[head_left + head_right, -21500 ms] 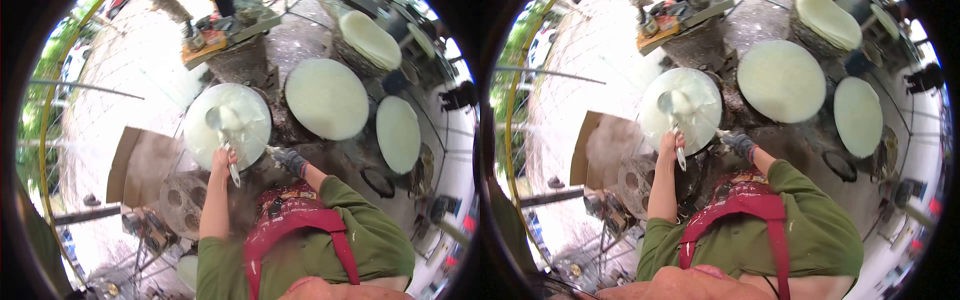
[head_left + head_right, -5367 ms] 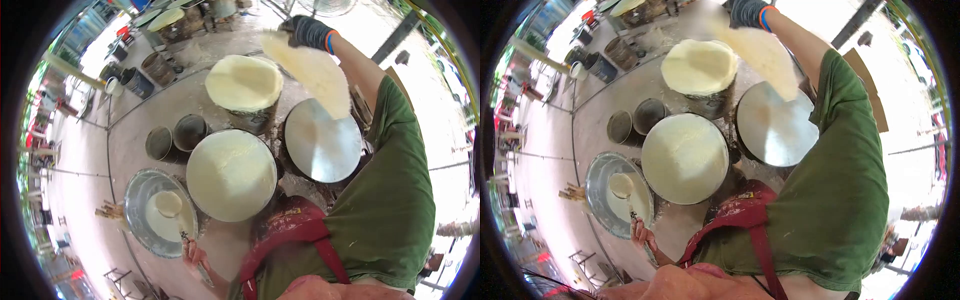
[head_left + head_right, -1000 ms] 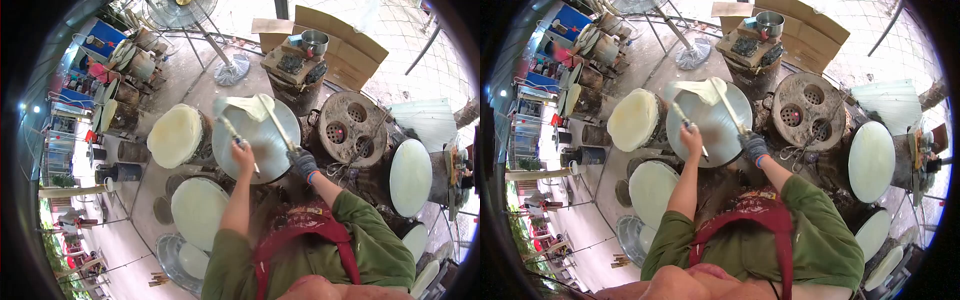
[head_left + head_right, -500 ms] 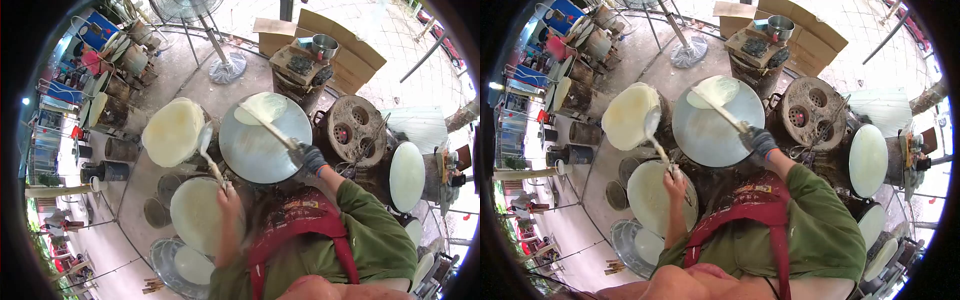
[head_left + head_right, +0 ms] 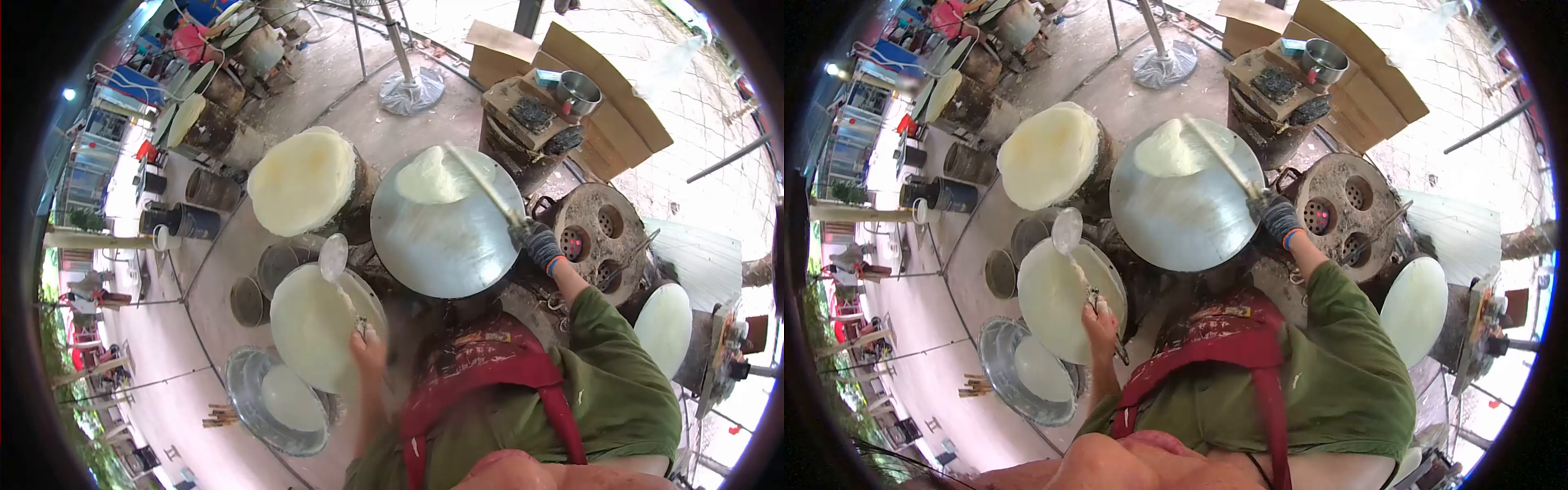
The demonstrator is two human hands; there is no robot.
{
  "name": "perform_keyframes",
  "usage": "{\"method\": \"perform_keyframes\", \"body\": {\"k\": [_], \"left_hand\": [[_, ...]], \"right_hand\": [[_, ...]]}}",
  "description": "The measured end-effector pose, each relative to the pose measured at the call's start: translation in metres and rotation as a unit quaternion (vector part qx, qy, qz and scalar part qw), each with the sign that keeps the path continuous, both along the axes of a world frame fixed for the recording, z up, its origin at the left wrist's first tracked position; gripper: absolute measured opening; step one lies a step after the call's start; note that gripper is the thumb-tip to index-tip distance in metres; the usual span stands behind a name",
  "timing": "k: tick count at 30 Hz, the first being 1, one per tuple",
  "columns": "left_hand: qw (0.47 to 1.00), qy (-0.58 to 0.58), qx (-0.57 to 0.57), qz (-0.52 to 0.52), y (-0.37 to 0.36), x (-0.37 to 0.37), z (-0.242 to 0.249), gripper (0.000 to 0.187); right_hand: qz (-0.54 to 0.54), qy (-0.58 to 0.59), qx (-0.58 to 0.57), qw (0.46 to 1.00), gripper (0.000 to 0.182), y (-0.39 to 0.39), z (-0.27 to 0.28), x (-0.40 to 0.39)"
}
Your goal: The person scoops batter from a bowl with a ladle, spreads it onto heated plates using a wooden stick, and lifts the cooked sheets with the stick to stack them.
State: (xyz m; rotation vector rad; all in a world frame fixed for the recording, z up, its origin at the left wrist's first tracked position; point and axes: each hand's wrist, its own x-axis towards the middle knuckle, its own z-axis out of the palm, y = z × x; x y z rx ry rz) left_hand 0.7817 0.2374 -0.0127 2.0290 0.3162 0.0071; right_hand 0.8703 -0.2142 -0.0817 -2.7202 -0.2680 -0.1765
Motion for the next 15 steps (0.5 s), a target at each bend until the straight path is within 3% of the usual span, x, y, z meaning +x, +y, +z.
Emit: {"method": "perform_keyframes", "body": {"k": [1, 2, 3, 4, 6, 7, 8, 9, 10, 11, 13, 14, 15], "left_hand": [[1.0, 0.001, 0.014, 0.017, -0.003, -0.005, -0.001, 0.014], [0.999, 0.009, 0.019, 0.046, -0.01, -0.01, -0.001, 0.017], [0.998, 0.025, 0.017, 0.06, -0.015, -0.017, 0.0, 0.018], [0.996, 0.04, 0.016, 0.075, -0.021, -0.023, 0.002, 0.019], [0.994, 0.075, -0.01, 0.075, -0.029, -0.026, 0.015, 0.018], [0.993, 0.09, -0.029, 0.076, -0.034, -0.027, 0.023, 0.017], [0.989, 0.103, -0.059, 0.083, -0.045, -0.027, 0.041, 0.015], [0.985, 0.117, -0.091, 0.09, -0.053, -0.028, 0.049, 0.013], [0.984, 0.111, -0.092, 0.101, -0.057, -0.032, 0.048, 0.014], [0.984, 0.105, -0.092, 0.11, -0.058, -0.035, 0.046, 0.016], [0.981, 0.115, -0.094, 0.125, -0.068, -0.032, 0.051, 0.018], [0.977, 0.136, -0.095, 0.132, -0.076, -0.031, 0.064, 0.018], [0.973, 0.157, -0.095, 0.137, -0.082, -0.03, 0.073, 0.018]], "right_hand": [[0.175, -0.107, -0.296, 0.933, 0.026, 0.001, 0.002, 0.005], [0.039, 0.112, 0.065, 0.991, 0.028, 0.018, 0.0, 0.006], [-0.106, 0.316, 0.409, 0.85, 0.029, 0.051, 0.029, 0.008], [-0.127, 0.369, 0.504, 0.77, 0.023, 0.061, 0.022, 0.01], [-0.04, 0.238, 0.252, 0.937, 0.024, 0.048, 0.026, 0.016], [0.006, 0.159, 0.115, 0.981, 0.024, 0.038, 0.027, 0.021], [0.121, -0.166, -0.018, 0.978, 0.03, 0.009, -0.01, 0.039], [0.088, 0.089, -0.2, 0.972, 0.033, -0.01, 0.028, 0.045], [0.001, 0.19, 0.059, 0.98, 0.031, -0.027, -0.002, 0.057], [-0.09, 0.279, 0.313, 0.904, 0.029, -0.038, -0.031, 0.064], [-0.021, 0.349, 0.283, 0.893, 0.023, -0.009, -0.026, 0.069], [0.0, 0.352, 0.408, 0.842, 0.024, 0.012, 0.01, 0.059], [0.091, 0.251, 0.373, 0.889, 0.026, 0.02, 0.009, 0.053]]}}
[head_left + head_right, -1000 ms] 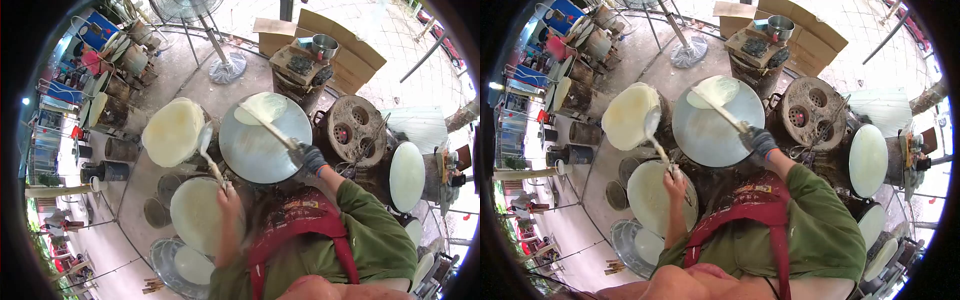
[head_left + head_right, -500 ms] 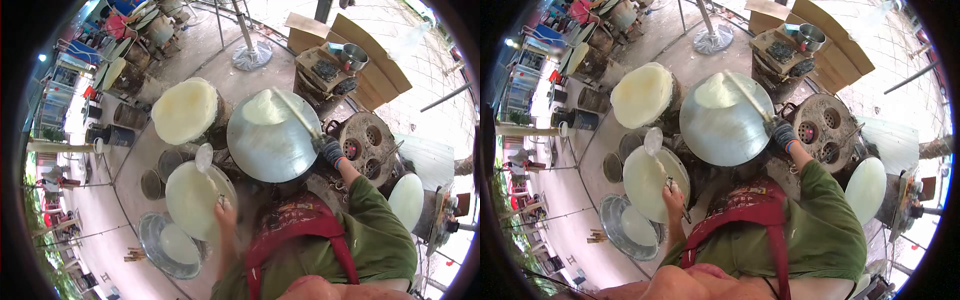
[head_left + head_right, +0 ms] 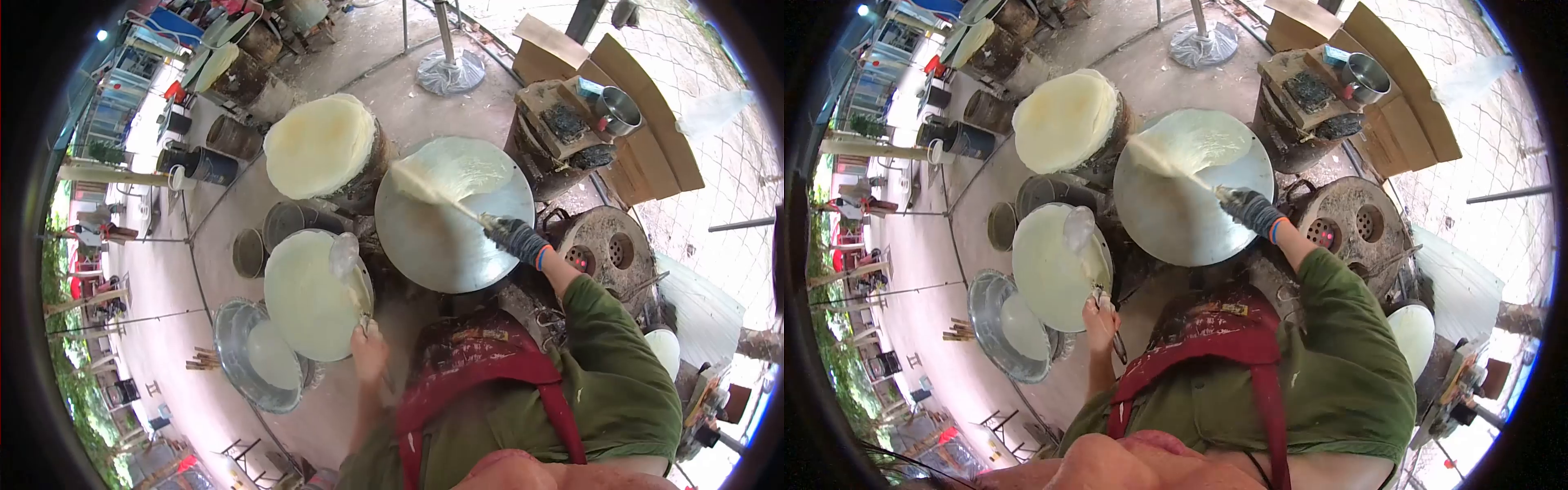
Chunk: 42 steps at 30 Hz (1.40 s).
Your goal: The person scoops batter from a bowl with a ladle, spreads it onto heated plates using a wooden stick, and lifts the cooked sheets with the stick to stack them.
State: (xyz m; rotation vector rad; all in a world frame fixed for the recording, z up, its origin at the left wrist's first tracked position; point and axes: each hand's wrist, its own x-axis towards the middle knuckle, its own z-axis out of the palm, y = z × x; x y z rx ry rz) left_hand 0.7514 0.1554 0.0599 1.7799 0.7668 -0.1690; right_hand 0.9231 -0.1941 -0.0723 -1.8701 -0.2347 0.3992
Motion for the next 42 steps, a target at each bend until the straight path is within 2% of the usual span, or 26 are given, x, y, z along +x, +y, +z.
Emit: {"method": "perform_keyframes", "body": {"k": [2, 3, 4, 5, 6, 7, 8, 11, 12, 14, 15, 16, 17, 18, 20, 23, 26, 30, 33, 36, 38, 40, 42], "left_hand": [[0.999, -0.025, -0.026, -0.001, -0.006, 0.001, 0.003, 0.014], [0.999, -0.037, -0.039, -0.002, -0.008, 0.0, 0.003, 0.013], [0.999, -0.037, -0.007, -0.012, -0.006, -0.002, 0.0, 0.013], [0.999, -0.035, 0.025, -0.022, -0.001, -0.006, -0.008, 0.012], [0.997, -0.032, 0.057, -0.033, 0.006, -0.011, -0.019, 0.012], [0.992, -0.045, 0.102, -0.055, 0.017, -0.02, -0.037, 0.012], [0.984, -0.058, 0.148, -0.078, 0.032, -0.031, -0.062, 0.012], [0.986, -0.027, 0.159, -0.047, 0.032, -0.039, -0.061, 0.016], [0.986, -0.016, 0.161, -0.038, 0.031, -0.035, -0.056, 0.018], [0.982, -0.001, 0.183, -0.037, 0.03, -0.029, -0.048, 0.02], [0.981, 0.003, 0.191, -0.04, 0.03, -0.023, -0.045, 0.02], [0.979, 0.007, 0.199, -0.043, 0.03, -0.017, -0.042, 0.02], [0.98, 0.01, 0.195, -0.04, 0.028, -0.004, -0.04, 0.02], [0.981, 0.011, 0.191, -0.038, 0.026, 0.012, -0.036, 0.02], [0.979, 0.099, 0.175, -0.042, 0.006, 0.051, -0.004, 0.02], [0.927, -0.078, 0.33, -0.161, 0.018, 0.076, -0.04, 0.02], [0.914, 0.028, 0.345, -0.212, 0.011, 0.102, -0.042, 0.021], [0.875, 0.078, 0.4, -0.26, -0.003, 0.1, -0.042, 0.023], [0.856, 0.094, 0.416, -0.293, -0.004, 0.078, -0.036, 0.022], [0.851, 0.088, 0.397, -0.333, -0.005, 0.038, -0.026, 0.02], [0.842, 0.108, 0.379, -0.368, -0.012, 0.008, -0.018, 0.019], [0.827, -0.001, 0.385, -0.41, -0.012, -0.03, -0.038, 0.02], [0.854, 0.045, 0.325, -0.404, -0.025, -0.042, -0.057, 0.021]], "right_hand": [[0.041, 0.131, -0.068, 0.988, 0.027, -0.001, 0.024, 0.003], [0.087, -0.129, -0.115, 0.981, 0.028, -0.012, 0.005, 0.015], [0.126, -0.38, -0.151, 0.904, 0.029, -0.03, -0.021, 0.032], [0.101, -0.491, -0.254, 0.827, 0.032, -0.045, -0.018, 0.044], [0.143, -0.323, -0.242, 0.903, 0.032, -0.048, -0.019, 0.048], [0.147, -0.129, -0.236, 0.952, 0.032, -0.042, 0.003, 0.053], [0.124, 0.034, -0.255, 0.958, 0.032, -0.036, 0.026, 0.057], [0.117, 0.159, -0.095, 0.976, 0.033, -0.006, 0.055, 0.034], [0.14, 0.159, -0.096, 0.973, 0.034, -0.013, 0.02, 0.029], [0.159, 0.114, -0.038, 0.98, 0.034, -0.024, 0.026, 0.032], [0.159, -0.175, -0.078, 0.969, 0.031, -0.033, 0.013, 0.044], [0.144, -0.449, -0.109, 0.875, 0.028, -0.04, 0.001, 0.061], [0.144, -0.213, -0.133, 0.957, 0.029, -0.04, 0.015, 0.07], [0.098, 0.014, -0.18, 0.979, 0.03, -0.039, 0.031, 0.08], [0.14, 0.192, -0.085, 0.968, 0.031, -0.039, 0.0, 0.079], [0.24, 0.12, -0.099, 0.958, 0.032, -0.04, 0.04, 0.054], [0.224, -0.074, -0.019, 0.972, 0.033, -0.079, -0.037, 0.058], [0.086, -0.066, -0.174, 0.979, 0.025, -0.066, -0.045, 0.088], [0.168, 0.168, -0.07, 0.969, 0.028, -0.031, 0.017, 0.071], [0.209, 0.238, -0.014, 0.948, 0.023, -0.039, 0.02, 0.045], [0.205, 0.221, -0.069, 0.951, 0.023, -0.065, 0.019, 0.019], [0.195, 0.204, -0.123, 0.951, 0.025, -0.085, 0.021, -0.018], [0.063, 0.278, 0.092, 0.954, 0.03, -0.073, 0.043, -0.073]]}}
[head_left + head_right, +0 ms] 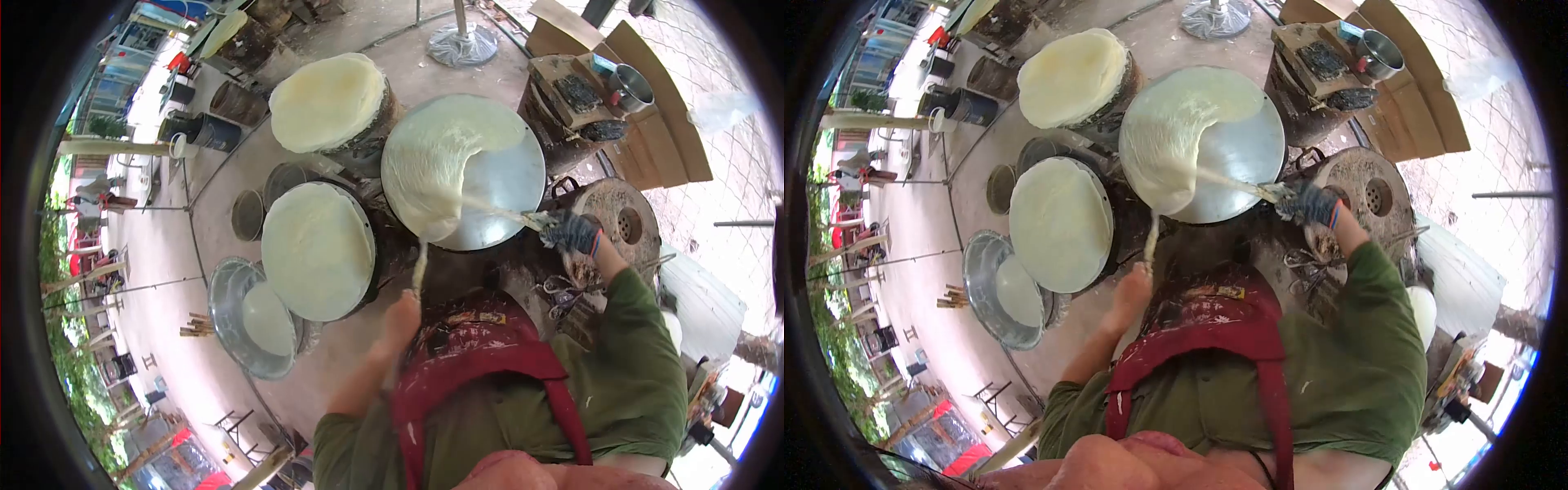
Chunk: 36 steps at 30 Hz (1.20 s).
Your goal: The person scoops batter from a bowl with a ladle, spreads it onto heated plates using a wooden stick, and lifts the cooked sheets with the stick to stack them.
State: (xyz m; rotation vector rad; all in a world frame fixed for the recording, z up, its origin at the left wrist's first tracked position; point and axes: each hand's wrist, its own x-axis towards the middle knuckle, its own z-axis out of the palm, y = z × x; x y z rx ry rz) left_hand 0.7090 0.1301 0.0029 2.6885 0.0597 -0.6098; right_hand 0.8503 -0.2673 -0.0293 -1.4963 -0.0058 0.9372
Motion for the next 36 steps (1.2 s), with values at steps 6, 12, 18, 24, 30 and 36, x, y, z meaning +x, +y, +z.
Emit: {"method": "perform_keyframes", "body": {"k": [6, 12, 18, 24, 30, 36], "left_hand": [[0.959, -0.108, -0.261, -0.009, 0.054, 0.021, 0.054, 0.019], [0.875, -0.206, -0.407, 0.164, 0.173, 0.007, 0.04, 0.012], [0.8, -0.043, -0.475, 0.363, 0.208, -0.047, 0.065, 0.015], [0.904, -0.177, -0.315, 0.229, 0.236, -0.091, 0.006, 0.016], [0.84, -0.146, -0.403, 0.333, 0.154, -0.078, 0.07, 0.017], [0.827, -0.129, -0.403, 0.37, 0.087, -0.082, 0.083, 0.014]], "right_hand": [[-0.206, 0.252, 0.406, 0.854, 0.039, 0.139, -0.047, -0.095], [-0.215, -0.157, -0.24, 0.934, 0.032, 0.336, -0.058, -0.08], [-0.29, -0.196, -0.475, 0.807, 0.024, 0.264, -0.076, -0.104], [-0.068, -0.588, -0.529, 0.608, 0.022, 0.258, -0.066, -0.124], [-0.185, -0.208, -0.488, 0.827, 0.029, 0.184, -0.041, -0.124], [-0.036, -0.575, -0.492, 0.652, 0.027, 0.144, -0.108, -0.126]]}}
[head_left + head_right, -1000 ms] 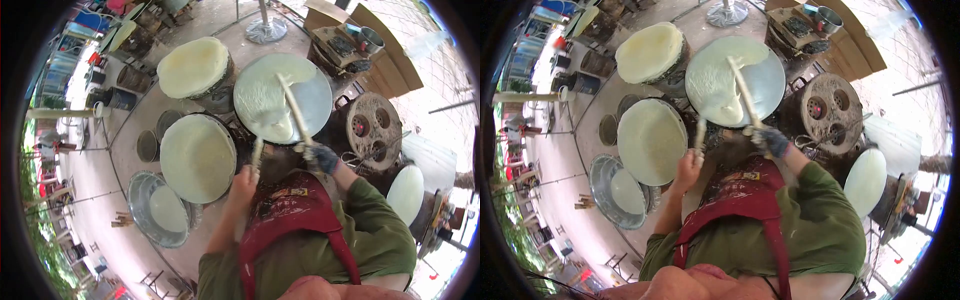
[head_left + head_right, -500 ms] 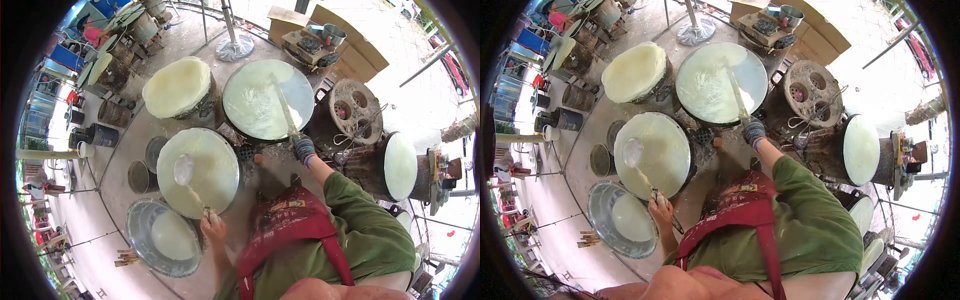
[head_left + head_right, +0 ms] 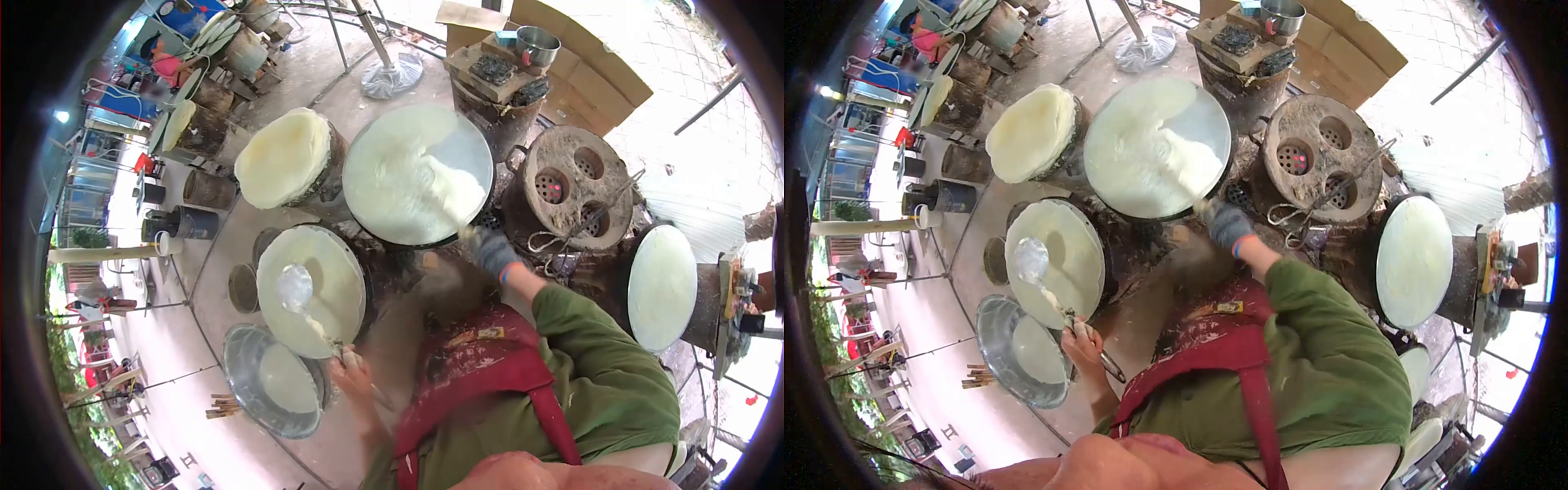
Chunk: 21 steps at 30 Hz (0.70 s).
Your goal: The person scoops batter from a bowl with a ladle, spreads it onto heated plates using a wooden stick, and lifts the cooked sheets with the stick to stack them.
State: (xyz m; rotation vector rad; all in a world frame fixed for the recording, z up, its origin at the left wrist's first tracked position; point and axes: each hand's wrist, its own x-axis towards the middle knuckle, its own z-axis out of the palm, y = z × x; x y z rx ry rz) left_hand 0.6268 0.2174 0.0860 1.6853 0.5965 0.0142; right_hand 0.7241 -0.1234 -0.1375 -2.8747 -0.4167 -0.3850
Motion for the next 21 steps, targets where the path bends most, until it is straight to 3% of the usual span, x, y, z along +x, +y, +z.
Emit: {"method": "perform_keyframes", "body": {"k": [2, 4, 5, 6, 8, 9, 10, 11, 12, 13, 14, 16, 18, 20, 21], "left_hand": [[0.999, 0.01, 0.039, -0.001, -0.01, -0.006, -0.002, 0.012], [0.996, 0.026, 0.084, 0.011, -0.02, -0.013, -0.003, 0.012], [0.992, 0.027, 0.122, 0.007, -0.029, -0.013, 0.003, 0.013], [0.999, 0.02, 0.024, 0.028, -0.025, -0.015, 0.0, 0.013], [0.981, 0.007, -0.18, 0.067, -0.014, -0.016, -0.015, 0.013], [0.995, 0.051, -0.054, 0.068, -0.033, -0.01, -0.002, 0.012], [0.999, 0.013, 0.034, 0.009, -0.028, -0.009, -0.013, 0.013], [0.991, -0.027, 0.121, -0.053, -0.014, -0.01, -0.034, 0.015], [0.99, -0.029, 0.127, -0.051, -0.02, -0.007, -0.033, 0.015], [0.989, -0.031, 0.133, -0.05, -0.026, -0.005, -0.032, 0.016], [0.989, -0.033, 0.139, -0.048, -0.031, -0.002, -0.031, 0.017], [0.999, 0.023, 0.028, 0.039, -0.048, 0.004, -0.015, 0.017], [0.988, -0.029, 0.151, -0.034, -0.034, -0.009, -0.033, 0.017], [0.972, 0.052, 0.224, -0.058, -0.033, -0.019, -0.028, 0.016], [0.958, 0.158, 0.233, -0.046, -0.044, -0.024, -0.006, 0.024]], "right_hand": [[-0.091, 0.132, 0.11, 0.981, 0.025, -0.014, 0.043, -0.006], [-0.177, 0.266, 0.217, 0.922, 0.023, -0.029, 0.088, -0.012], [-0.174, 0.215, 0.187, 0.943, 0.021, -0.048, 0.026, 0.003], [-0.216, 0.171, 0.19, 0.942, 0.019, -0.06, 0.045, 0.021], [-0.184, 0.151, 0.171, 0.956, 0.019, -0.085, 0.024, 0.066], [-0.133, 0.122, 0.108, 0.978, 0.021, -0.085, 0.018, 0.071], [-0.083, 0.088, 0.045, 0.992, 0.022, -0.083, 0.013, 0.077], [-0.109, 0.151, 0.142, 0.972, 0.023, -0.073, 0.024, 0.064], [-0.13, 0.211, 0.236, 0.94, 0.025, -0.059, 0.041, 0.039], [-0.096, 0.194, 0.237, 0.947, 0.031, -0.052, 0.057, 0.019], [-0.183, 0.29, 0.219, 0.913, 0.035, -0.055, 0.084, 0.012], [-0.27, 0.287, 0.255, 0.883, 0.038, -0.066, 0.068, 0.022], [-0.272, 0.242, 0.214, 0.907, 0.042, -0.089, 0.042, 0.066], [-0.245, 0.182, 0.169, 0.937, 0.043, -0.109, 0.046, 0.122], [-0.241, 0.178, 0.154, 0.942, 0.041, -0.115, 0.055, 0.15]]}}
